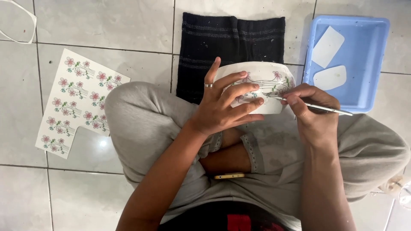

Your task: Applying floral decals to a white ceramic bowl using a precision knife while sitting on the floor.

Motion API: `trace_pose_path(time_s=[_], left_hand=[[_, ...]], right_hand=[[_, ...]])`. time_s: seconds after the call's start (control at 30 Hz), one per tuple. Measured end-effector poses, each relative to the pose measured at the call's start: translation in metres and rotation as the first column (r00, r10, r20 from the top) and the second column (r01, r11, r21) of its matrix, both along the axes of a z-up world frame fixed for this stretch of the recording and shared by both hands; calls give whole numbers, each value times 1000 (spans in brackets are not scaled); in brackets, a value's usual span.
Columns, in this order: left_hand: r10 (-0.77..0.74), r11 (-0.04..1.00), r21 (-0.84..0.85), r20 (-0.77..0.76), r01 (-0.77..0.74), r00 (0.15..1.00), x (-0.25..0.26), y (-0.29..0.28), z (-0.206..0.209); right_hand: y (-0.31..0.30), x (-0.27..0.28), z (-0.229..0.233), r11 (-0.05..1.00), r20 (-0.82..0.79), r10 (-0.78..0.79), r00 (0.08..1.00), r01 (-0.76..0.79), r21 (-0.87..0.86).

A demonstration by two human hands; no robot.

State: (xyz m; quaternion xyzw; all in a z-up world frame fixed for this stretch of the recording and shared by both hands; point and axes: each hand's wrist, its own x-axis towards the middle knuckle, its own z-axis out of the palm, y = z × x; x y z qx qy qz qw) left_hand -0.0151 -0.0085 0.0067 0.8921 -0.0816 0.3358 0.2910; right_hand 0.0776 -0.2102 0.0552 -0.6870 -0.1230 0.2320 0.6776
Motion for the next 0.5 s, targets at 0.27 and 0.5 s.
trace_pose_path(time_s=[0.27, 0.5], left_hand=[[9, 1000, 25, 50, -10, 999, 0, 1, -2], [48, 998, 47, 85, -52, 995, -1, 2, 0]], right_hand=[[-3, 2, -4, 998, 31, 51, 998, -51, -21], [-1, 1, -2, 999, 9, 51, 999, -51, -15]])
